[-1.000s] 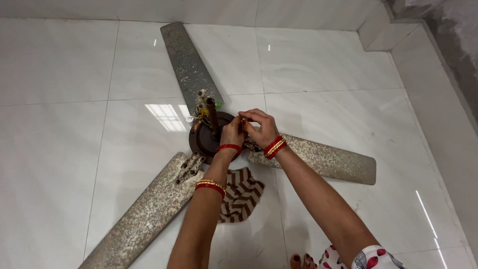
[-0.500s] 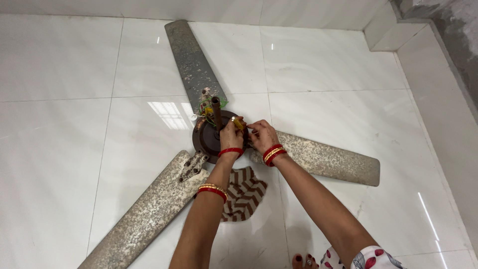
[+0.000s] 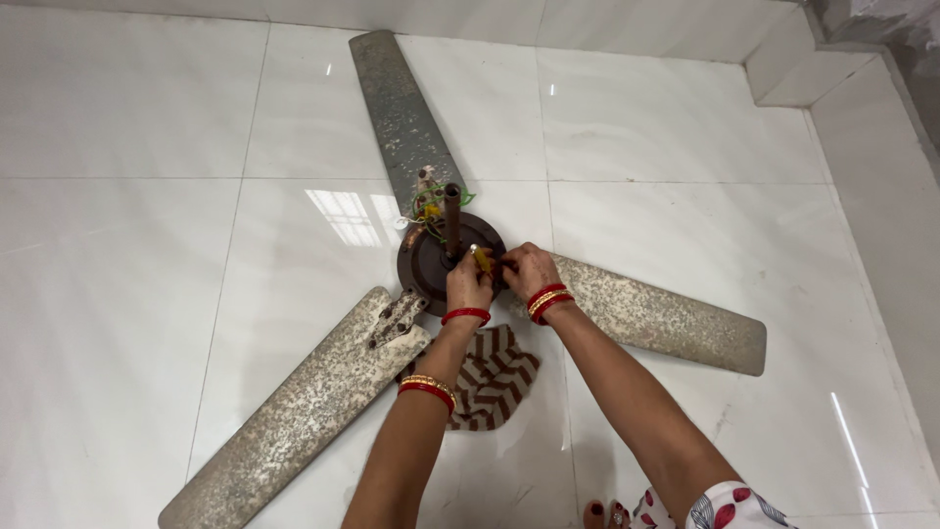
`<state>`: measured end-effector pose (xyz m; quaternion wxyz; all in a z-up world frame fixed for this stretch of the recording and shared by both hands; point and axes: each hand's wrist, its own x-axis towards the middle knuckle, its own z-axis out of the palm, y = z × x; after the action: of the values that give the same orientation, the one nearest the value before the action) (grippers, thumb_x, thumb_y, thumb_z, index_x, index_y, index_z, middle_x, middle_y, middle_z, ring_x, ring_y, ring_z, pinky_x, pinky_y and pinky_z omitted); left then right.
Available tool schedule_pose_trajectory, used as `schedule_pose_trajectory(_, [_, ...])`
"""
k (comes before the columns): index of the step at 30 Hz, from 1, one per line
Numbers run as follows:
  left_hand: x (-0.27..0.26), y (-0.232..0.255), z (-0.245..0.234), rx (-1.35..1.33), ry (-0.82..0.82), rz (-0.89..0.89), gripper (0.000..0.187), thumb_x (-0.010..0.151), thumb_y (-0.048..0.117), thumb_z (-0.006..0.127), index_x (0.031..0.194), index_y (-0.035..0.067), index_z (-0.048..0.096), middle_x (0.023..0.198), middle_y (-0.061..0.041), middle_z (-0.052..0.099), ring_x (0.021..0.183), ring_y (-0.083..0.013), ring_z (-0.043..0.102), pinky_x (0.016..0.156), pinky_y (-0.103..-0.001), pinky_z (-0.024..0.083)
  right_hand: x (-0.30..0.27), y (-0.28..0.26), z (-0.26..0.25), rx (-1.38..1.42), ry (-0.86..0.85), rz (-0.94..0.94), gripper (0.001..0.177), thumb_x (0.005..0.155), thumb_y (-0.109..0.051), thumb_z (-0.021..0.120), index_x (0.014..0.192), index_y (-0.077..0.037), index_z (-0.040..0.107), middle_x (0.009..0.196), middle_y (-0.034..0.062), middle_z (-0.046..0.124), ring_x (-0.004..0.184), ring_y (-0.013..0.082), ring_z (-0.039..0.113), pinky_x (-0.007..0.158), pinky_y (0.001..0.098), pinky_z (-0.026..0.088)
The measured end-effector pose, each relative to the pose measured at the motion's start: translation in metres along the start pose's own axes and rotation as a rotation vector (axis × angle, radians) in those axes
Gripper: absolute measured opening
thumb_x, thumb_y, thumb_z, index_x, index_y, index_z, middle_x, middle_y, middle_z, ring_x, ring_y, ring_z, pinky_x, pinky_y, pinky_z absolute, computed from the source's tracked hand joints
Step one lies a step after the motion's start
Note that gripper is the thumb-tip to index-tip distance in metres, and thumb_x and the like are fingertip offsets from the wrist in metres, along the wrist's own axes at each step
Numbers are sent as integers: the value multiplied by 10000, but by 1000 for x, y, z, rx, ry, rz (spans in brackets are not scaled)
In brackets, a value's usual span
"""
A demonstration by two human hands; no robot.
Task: The person uses a screwdriver to loosen and remove the screws holding the blades to the ceiling fan motor. They remove one blade and set it aside, then continue to loosen the remaining screws on the motor hub.
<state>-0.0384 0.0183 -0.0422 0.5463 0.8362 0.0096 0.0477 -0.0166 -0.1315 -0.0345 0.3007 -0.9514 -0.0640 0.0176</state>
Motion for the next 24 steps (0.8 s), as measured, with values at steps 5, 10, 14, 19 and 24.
schedule_pose_trajectory(5, [-8,-5,-3,-53,-24,-58,369,863,-75,616,1220,15,645,1142,-214,720,1046,-338,726,874,-419,581,-7,-10,2,60,70,-76,234,838,-103,737,1045,6,753,1050,178,699,913,310,705,854,396,584])
schedule_pose_trajectory(10, [-15,-33,-11,45,-23,-74,351,819,5,678,1170,10,664,1094,-224,725,1013,-380,711,871,-445,571,-34,-20,18,120,8,-79,258,840,-133,733,1055,9,743,1026,158,710,866,297,720,837,392,586])
schedule_pose_trajectory(14, [-30,-65,-21,138,-114,-109,313,797,70,709,1099,0,671,1023,-222,745,995,-399,707,871,-466,561,-59,-26,29,131,-86,-77,268,825,-146,730,1043,6,762,1003,157,735,891,299,726,848,390,585])
schedule_pose_trajectory(19, [-54,-91,-33,198,-201,-120,342,806,86,663,1139,8,653,1020,-262,714,1003,-449,669,887,-508,534,-75,-28,38,101,-376,-22,364,807,-176,740,1136,-21,743,1142,162,748,1015,281,740,936,364,572])
schedule_pose_trajectory(24, [-58,-91,-54,255,-252,-241,385,845,28,524,1221,-50,545,1045,-332,658,1019,-481,643,913,-536,512,-85,-36,76,158,-362,60,366,870,-194,717,1184,-5,732,1188,169,752,1065,277,734,970,357,564])
